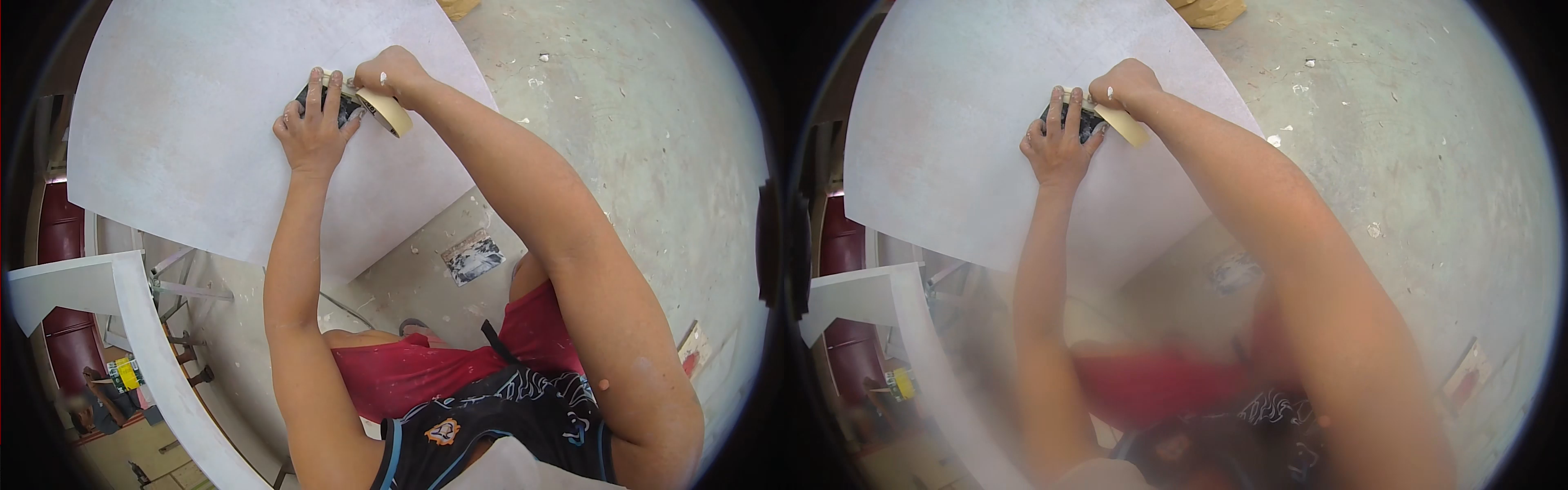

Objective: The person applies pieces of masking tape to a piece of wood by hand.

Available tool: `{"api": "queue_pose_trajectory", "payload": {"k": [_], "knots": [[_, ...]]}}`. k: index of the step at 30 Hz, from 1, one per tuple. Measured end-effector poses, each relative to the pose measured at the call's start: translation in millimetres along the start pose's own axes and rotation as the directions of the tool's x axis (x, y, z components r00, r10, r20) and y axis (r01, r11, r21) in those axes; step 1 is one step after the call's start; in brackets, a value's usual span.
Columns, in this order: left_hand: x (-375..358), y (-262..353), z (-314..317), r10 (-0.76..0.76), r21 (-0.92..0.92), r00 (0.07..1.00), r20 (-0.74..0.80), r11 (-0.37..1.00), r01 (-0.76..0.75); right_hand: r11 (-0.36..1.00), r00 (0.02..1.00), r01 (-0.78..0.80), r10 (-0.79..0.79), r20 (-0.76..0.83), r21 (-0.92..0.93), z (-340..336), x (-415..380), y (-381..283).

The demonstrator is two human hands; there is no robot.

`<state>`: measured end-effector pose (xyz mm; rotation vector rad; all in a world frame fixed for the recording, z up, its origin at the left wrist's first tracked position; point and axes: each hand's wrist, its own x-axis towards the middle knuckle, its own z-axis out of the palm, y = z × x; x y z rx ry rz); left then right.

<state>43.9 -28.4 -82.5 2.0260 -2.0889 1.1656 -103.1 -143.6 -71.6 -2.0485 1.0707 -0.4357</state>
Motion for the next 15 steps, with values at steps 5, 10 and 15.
{"api": "queue_pose_trajectory", "payload": {"k": [5,10,15], "knots": [[4,2,-14,0.015,-0.109,0.998,-0.067,0.994,-0.022,0.949,0.97,-0.218,0.237,-0.061,0.229,-5,-18,-13],[15,21,-20,-0.112,-0.22,0.958,-0.263,0.974,0.053,0.945,0.958,-0.242,0.268,-0.098,0.218,-7,-25,-15],[24,21,-36,-0.329,-0.439,0.941,-0.076,0.858,0.265,0.964,0.967,-0.187,0.215,-0.137,0.191,-3,-23,-15]]}}
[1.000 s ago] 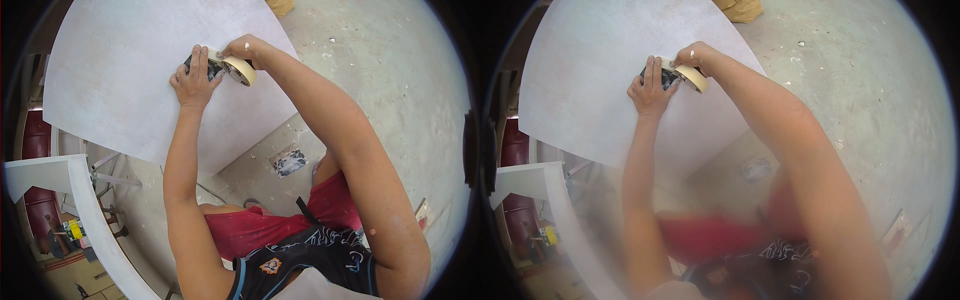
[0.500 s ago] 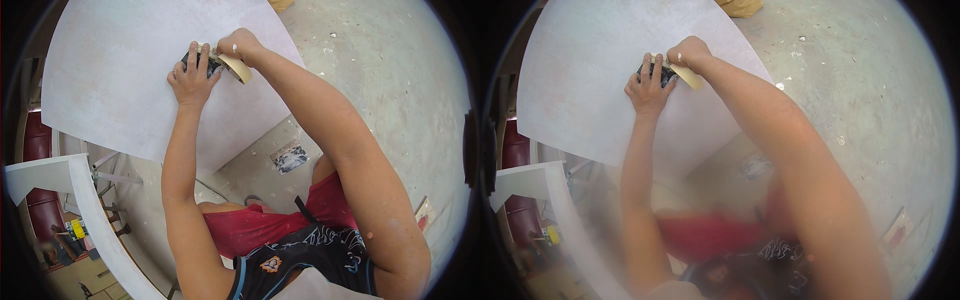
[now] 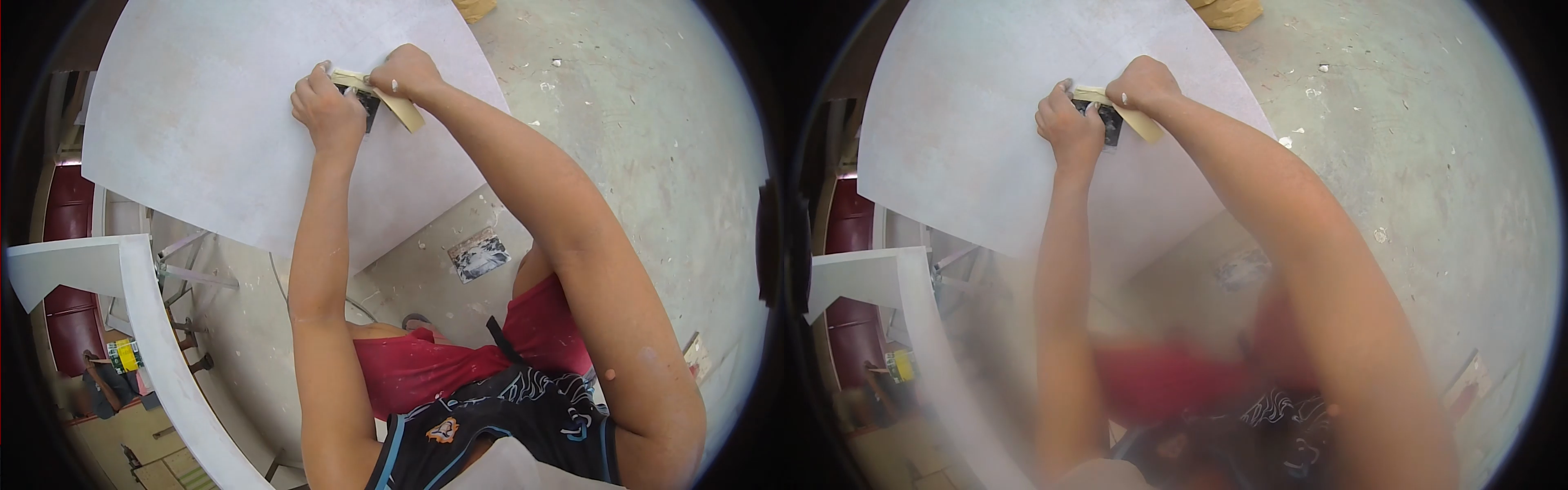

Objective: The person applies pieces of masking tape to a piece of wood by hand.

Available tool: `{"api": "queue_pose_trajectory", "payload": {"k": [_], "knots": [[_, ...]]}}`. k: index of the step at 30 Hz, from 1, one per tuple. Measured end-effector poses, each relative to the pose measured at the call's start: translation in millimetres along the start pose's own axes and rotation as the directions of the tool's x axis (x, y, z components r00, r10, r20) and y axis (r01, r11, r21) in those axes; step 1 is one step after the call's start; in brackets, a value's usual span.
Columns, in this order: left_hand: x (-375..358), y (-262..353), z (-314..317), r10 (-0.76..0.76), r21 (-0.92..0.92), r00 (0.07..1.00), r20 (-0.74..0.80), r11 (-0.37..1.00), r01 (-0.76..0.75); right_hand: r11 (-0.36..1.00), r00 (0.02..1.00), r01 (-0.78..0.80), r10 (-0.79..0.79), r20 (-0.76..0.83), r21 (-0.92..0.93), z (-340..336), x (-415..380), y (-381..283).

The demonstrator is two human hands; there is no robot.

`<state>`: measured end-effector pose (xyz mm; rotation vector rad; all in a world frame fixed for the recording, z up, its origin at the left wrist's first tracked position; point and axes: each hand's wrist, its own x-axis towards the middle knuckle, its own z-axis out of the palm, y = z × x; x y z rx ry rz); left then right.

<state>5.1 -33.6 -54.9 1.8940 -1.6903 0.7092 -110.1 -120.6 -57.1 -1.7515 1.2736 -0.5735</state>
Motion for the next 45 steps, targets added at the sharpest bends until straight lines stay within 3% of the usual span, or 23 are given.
{"api": "queue_pose_trajectory", "payload": {"k": [4,8,10,13,14,16,20,23,25,26,28,29,31,32,34,35,37,43,45], "knots": [[1,5,-13,-0.168,0.038,0.959,0.227,0.986,0.164,0.994,0.998,0.061,-0.061,0.003,-0.085,2,-5,0],[-16,3,3,-0.09,0.035,0.988,0.127,0.996,0.086,0.992,0.997,0.081,-0.083,-0.012,-0.099,4,-15,2],[-19,0,3,-0.063,-0.217,0.993,0.096,0.973,0.083,0.99,0.992,0.11,-0.115,-0.049,-0.09,7,-20,4],[-24,1,2,-0.063,-0.278,0.998,0.026,0.958,0.068,0.991,0.992,0.106,-0.111,-0.055,-0.087,8,-22,5],[-27,3,1,-0.064,-0.275,0.998,0.019,0.959,0.066,0.99,0.991,0.114,-0.119,-0.056,-0.088,8,-22,5],[-34,8,2,-0.072,-0.007,0.997,0.04,0.997,0.072,0.99,0.99,0.112,-0.118,-0.075,-0.085,10,-23,7],[-34,10,1,-0.098,0.003,0.992,0.081,0.995,0.098,0.987,0.992,0.117,-0.122,-0.043,-0.108,12,-20,8],[-29,8,-6,-0.145,-0.064,0.981,0.128,0.986,0.154,0.984,0.992,0.111,-0.117,-0.038,-0.141,14,-19,10],[-27,8,-9,-0.285,-0.289,0.955,0.086,0.91,0.298,0.975,0.987,0.154,-0.16,-0.027,-0.161,14,-19,13],[-26,4,-7,-0.281,-0.296,0.956,0.086,0.909,0.294,0.975,0.987,0.151,-0.158,-0.034,-0.164,13,-19,15],[-19,-3,-10,-0.098,-0.282,0.935,0.34,0.938,0.201,0.985,0.987,0.162,-0.16,0.03,-0.054,5,-22,17],[-16,-2,-14,-0.094,-0.291,0.936,0.34,0.936,0.199,0.986,0.988,0.156,-0.155,0.024,-0.06,0,-25,18],[-14,-4,-26,-0.18,-0.418,0.855,0.486,0.812,0.408,0.986,0.98,0.15,-0.157,0.125,0.068,-12,-34,15],[-17,-9,-29,-0.182,-0.421,0.856,0.484,0.809,0.411,0.987,0.979,0.151,-0.157,0.126,0.062,-18,-41,8],[-19,-21,-37,-0.138,-0.666,0.914,0.381,0.645,0.375,0.984,0.975,0.177,-0.176,0.134,0.005,-28,-52,-8],[-19,-22,-49,-0.139,-0.666,0.915,0.377,0.646,0.373,0.984,0.975,0.181,-0.18,0.134,0.004,-30,-54,-12],[-18,-25,-74,-0.102,-0.784,0.904,0.415,0.463,0.413,0.926,0.925,0.376,-0.374,0.067,-0.023,-36,-62,-18],[-16,-39,-102,-0.034,-0.903,0.981,0.189,0.388,0.187,0.814,0.821,0.569,-0.571,0.018,-0.119,-47,-98,-46],[-16,-40,-116,-0.057,-0.893,0.98,0.19,0.406,0.197,0.757,0.766,0.632,-0.643,-0.014,-0.164,-45,-102,-43]]}}
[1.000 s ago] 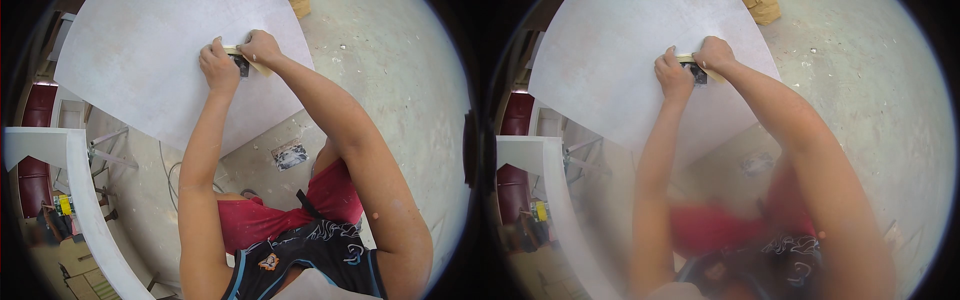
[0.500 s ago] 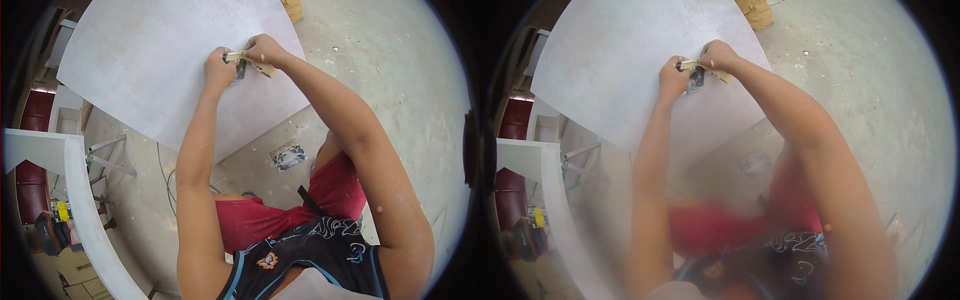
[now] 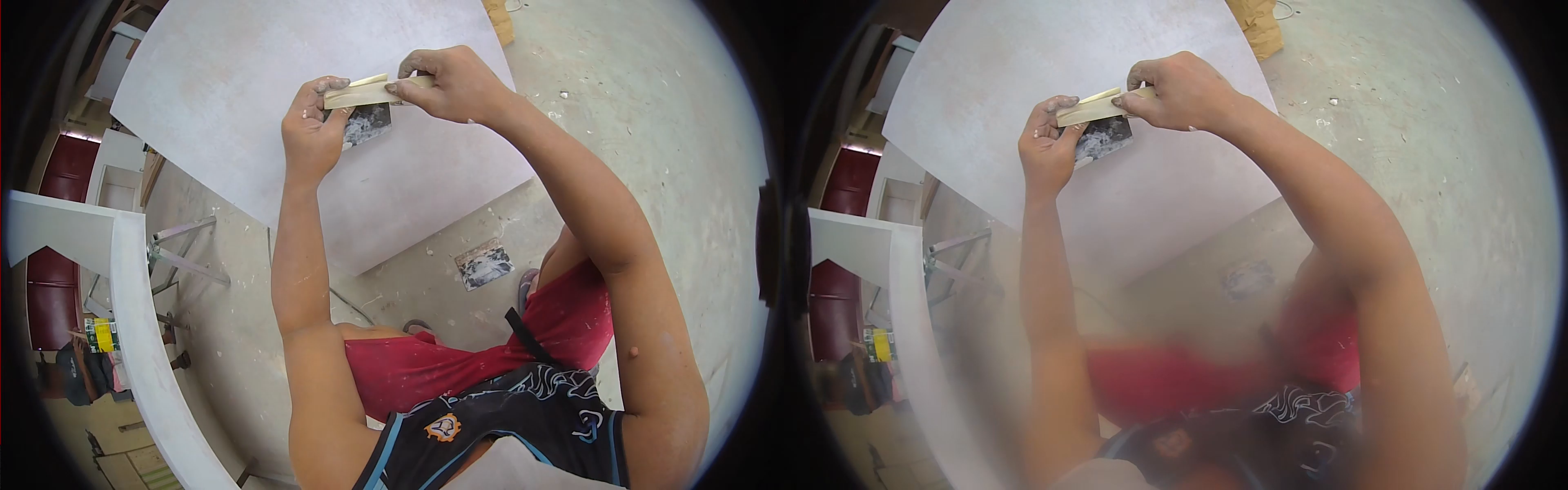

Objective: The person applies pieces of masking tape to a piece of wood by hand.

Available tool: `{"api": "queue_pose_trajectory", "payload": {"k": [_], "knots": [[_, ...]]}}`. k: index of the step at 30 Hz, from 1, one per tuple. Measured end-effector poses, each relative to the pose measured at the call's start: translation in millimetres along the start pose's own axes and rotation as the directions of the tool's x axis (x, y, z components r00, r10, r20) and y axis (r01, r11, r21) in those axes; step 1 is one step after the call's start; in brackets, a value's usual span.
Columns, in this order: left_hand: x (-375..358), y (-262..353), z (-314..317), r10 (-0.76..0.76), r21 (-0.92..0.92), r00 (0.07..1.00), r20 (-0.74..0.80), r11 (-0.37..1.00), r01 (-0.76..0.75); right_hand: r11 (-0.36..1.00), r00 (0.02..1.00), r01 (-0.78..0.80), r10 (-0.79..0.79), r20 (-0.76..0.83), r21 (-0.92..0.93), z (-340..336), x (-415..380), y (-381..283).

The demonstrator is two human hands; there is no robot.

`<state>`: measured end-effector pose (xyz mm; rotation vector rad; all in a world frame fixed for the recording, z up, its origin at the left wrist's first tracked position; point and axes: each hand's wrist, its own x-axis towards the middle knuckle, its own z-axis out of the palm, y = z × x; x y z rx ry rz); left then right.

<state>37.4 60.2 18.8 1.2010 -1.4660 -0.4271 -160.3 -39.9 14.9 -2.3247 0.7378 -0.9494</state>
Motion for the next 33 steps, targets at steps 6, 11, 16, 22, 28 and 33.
{"api": "queue_pose_trajectory", "payload": {"k": [6,11,16,22,28,33], "knots": [[-3,18,-7,-0.012,0.003,0.999,-0.031,1.0,0.012,0.957,0.944,0.241,-0.269,-0.189,-0.159,5,4,4],[-2,28,-3,-0.037,0.004,0.998,-0.044,0.999,0.038,0.953,0.926,0.267,-0.295,-0.236,-0.146,2,6,4],[-2,35,-2,-0.081,-0.06,0.993,-0.088,0.995,0.076,0.971,0.941,0.228,-0.24,-0.24,-0.077,2,8,2],[-3,33,-1,-0.08,-0.091,0.992,-0.095,0.993,0.072,0.974,0.942,0.218,-0.224,-0.251,-0.053,4,8,5],[-2,28,0,0.017,-0.119,0.996,-0.091,0.993,-0.028,0.946,0.924,0.314,-0.323,-0.203,-0.074,8,5,0],[-1,30,7,-0.14,0.004,0.969,-0.205,0.99,0.144,0.953,0.948,0.303,-0.299,-0.104,0.022,8,5,-3]]}}
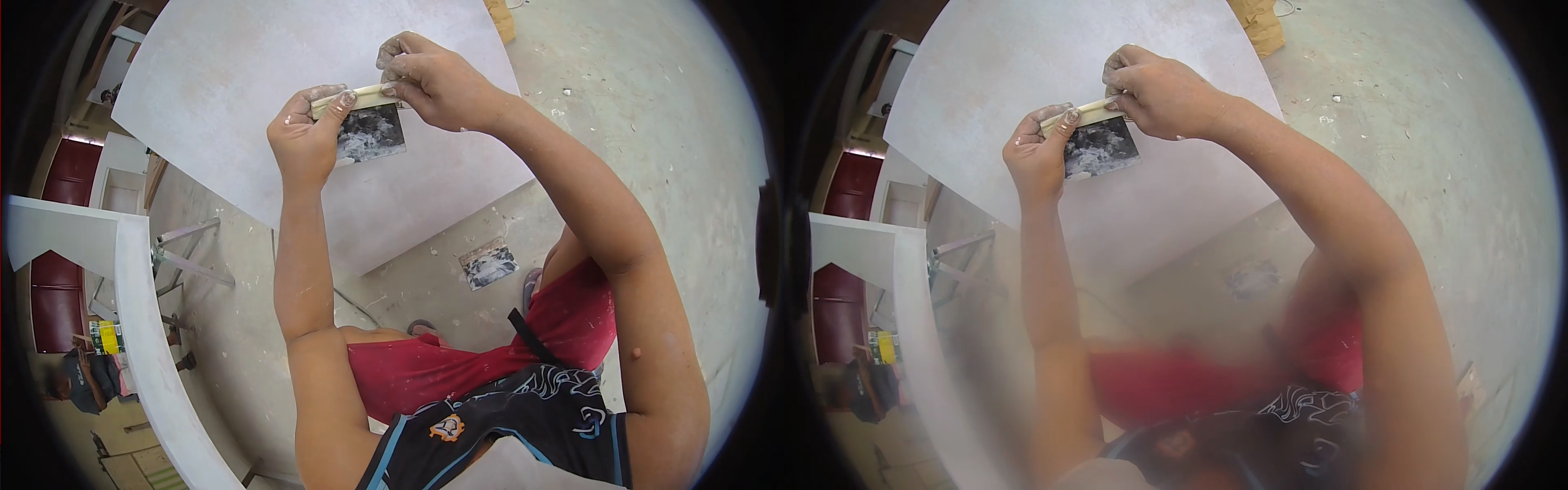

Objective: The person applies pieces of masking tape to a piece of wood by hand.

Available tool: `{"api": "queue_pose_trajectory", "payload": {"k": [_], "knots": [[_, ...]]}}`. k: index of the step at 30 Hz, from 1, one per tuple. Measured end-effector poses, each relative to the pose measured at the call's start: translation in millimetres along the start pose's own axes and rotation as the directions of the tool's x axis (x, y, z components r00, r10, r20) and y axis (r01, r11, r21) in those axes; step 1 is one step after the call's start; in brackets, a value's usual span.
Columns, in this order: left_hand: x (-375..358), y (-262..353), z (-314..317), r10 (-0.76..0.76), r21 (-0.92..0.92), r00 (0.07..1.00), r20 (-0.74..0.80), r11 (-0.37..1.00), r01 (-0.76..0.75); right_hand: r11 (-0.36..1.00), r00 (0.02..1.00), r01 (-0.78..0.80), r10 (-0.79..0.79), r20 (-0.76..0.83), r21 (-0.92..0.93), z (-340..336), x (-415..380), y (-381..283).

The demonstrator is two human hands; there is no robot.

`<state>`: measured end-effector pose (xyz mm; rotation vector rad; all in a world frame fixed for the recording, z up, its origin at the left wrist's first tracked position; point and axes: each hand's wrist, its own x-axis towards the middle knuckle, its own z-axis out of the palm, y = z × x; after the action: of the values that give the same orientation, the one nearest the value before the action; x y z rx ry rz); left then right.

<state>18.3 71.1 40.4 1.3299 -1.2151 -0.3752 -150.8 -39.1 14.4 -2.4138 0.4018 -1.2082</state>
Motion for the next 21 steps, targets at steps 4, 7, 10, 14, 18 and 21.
{"api": "queue_pose_trajectory", "payload": {"k": [4,7,10,14,18,21], "knots": [[2,2,-8,-0.009,-0.074,0.998,0.069,0.997,0.014,0.997,0.999,0.035,-0.036,0.018,0.07,-5,3,-9],[2,3,-11,0.036,-0.128,0.995,0.092,0.992,-0.024,0.999,0.999,0.021,-0.022,0.03,0.044,-9,4,-13],[5,5,-15,0.059,-0.313,0.987,0.147,0.95,-0.01,0.996,1.0,0.023,-0.021,-0.018,0.081,-9,6,-13],[-1,8,-1,0.147,-0.17,0.979,0.142,0.978,-0.122,0.995,0.998,0.056,-0.055,-0.019,0.078,-6,1,-10],[-1,9,-3,0.177,-0.003,0.975,0.132,0.984,-0.178,0.996,1.0,0.008,-0.007,-0.011,0.094,-3,2,-5],[3,1,-7,0.154,-0.159,0.98,0.123,0.978,-0.134,0.992,0.999,-0.047,0.046,0.016,0.116,-9,4,-7]]}}
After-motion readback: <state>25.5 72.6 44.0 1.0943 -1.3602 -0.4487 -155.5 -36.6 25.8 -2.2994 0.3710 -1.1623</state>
